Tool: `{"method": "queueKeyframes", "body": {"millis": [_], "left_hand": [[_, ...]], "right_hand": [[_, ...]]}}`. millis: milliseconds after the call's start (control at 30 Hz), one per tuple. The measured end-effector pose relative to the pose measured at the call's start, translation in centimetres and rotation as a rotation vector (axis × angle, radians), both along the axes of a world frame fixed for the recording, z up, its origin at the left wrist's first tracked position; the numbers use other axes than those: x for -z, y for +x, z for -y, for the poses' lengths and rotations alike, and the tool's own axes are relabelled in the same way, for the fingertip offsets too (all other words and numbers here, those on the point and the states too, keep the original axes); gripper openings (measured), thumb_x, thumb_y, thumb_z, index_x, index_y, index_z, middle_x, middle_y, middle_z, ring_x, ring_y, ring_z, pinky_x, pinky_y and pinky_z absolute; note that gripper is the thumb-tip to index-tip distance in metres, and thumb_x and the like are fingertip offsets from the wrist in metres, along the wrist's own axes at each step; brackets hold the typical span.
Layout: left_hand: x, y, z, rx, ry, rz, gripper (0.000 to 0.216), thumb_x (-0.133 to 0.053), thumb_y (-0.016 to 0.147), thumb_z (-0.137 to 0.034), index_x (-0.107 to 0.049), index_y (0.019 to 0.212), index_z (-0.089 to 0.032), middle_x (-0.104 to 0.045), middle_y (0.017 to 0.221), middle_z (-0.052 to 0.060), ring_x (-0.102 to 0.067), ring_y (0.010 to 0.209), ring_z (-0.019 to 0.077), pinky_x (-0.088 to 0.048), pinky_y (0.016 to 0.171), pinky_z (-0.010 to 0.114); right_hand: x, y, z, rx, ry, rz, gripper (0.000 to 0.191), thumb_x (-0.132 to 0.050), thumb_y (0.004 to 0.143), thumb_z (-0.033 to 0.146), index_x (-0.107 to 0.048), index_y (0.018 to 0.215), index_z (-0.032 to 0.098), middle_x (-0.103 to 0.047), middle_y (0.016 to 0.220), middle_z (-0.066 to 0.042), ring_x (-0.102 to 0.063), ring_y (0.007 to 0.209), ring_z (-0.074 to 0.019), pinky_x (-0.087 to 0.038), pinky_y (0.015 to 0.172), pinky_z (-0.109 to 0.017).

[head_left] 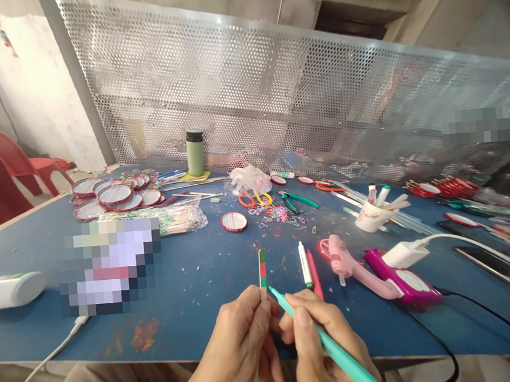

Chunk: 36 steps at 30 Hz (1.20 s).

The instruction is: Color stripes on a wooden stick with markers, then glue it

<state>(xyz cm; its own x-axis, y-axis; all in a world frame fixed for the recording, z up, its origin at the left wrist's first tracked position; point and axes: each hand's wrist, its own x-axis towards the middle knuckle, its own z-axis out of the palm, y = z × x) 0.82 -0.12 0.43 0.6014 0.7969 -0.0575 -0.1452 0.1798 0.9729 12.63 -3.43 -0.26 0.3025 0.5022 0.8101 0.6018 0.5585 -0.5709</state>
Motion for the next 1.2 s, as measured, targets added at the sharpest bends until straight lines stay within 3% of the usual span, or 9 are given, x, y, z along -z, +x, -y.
{"method": "queueKeyframes", "body": {"millis": [200,333,467,600,833,1200], "left_hand": [[0.2,0.16,-0.15,-0.003,-0.06,0.066,0.043,-0.051,0.096,-0.058,-0.056,0.089,-0.016,-0.065,0.066,0.001,-0.06,0.04,0.0078,-0.042,0.035,0.013],[-0.32,0.18,-0.1,-0.017,-0.113,0.112,0.043,-0.051,0.096,-0.059,-0.055,0.095,-0.016,-0.073,0.083,0.007,-0.062,0.041,0.0079,-0.043,0.034,0.013],[-0.64,0.08,0.0,-0.032,-0.143,0.13,0.041,-0.047,0.097,-0.06,-0.049,0.101,-0.02,-0.072,0.077,0.003,-0.062,0.04,0.0087,-0.04,0.033,0.012],[-0.65,-0.05,0.01,-0.024,-0.078,0.075,0.036,-0.042,0.1,-0.056,-0.047,0.098,-0.02,-0.069,0.072,0.0,-0.054,0.035,0.0048,-0.029,0.03,0.009],[-0.54,-0.31,-0.05,0.031,0.019,-0.086,0.044,-0.039,0.099,-0.06,-0.047,0.082,-0.02,-0.051,0.047,-0.006,-0.045,0.035,0.0059,-0.034,0.036,0.013],[-0.51,-0.28,0.0,0.031,0.061,-0.133,0.05,-0.034,0.097,-0.067,-0.046,0.082,-0.021,-0.052,0.048,-0.005,-0.045,0.036,0.0073,-0.036,0.038,0.015]], "right_hand": [[0.23,-0.26,-0.1,0.051,0.062,-0.107,0.016,-0.056,0.096,0.015,-0.071,0.097,0.019,-0.062,0.067,0.003,-0.059,0.052,-0.0079,-0.05,0.05,-0.019],[0.39,-0.12,-0.11,0.001,0.102,-0.115,0.018,-0.053,0.097,0.015,-0.071,0.096,0.019,-0.062,0.067,0.003,-0.059,0.052,-0.0075,-0.052,0.054,-0.021],[0.42,0.14,-0.04,-0.069,0.099,-0.076,0.02,-0.052,0.096,0.013,-0.071,0.1,0.019,-0.062,0.067,0.003,-0.06,0.053,-0.009,-0.053,0.057,-0.024],[0.44,0.21,0.01,-0.095,0.072,-0.084,0.022,-0.052,0.095,0.01,-0.071,0.103,0.019,-0.062,0.067,0.003,-0.06,0.055,-0.0097,-0.053,0.056,-0.024],[-0.01,0.27,0.05,-0.072,0.003,0.001,0.023,-0.054,0.093,0.008,-0.07,0.103,0.02,-0.064,0.069,0.002,-0.062,0.059,-0.0122,-0.054,0.056,-0.026],[-0.15,0.5,0.08,-0.072,0.0,0.11,0.025,-0.054,0.091,0.005,-0.069,0.106,0.018,-0.067,0.072,0.0,-0.065,0.062,-0.0132,-0.058,0.063,-0.03]]}}
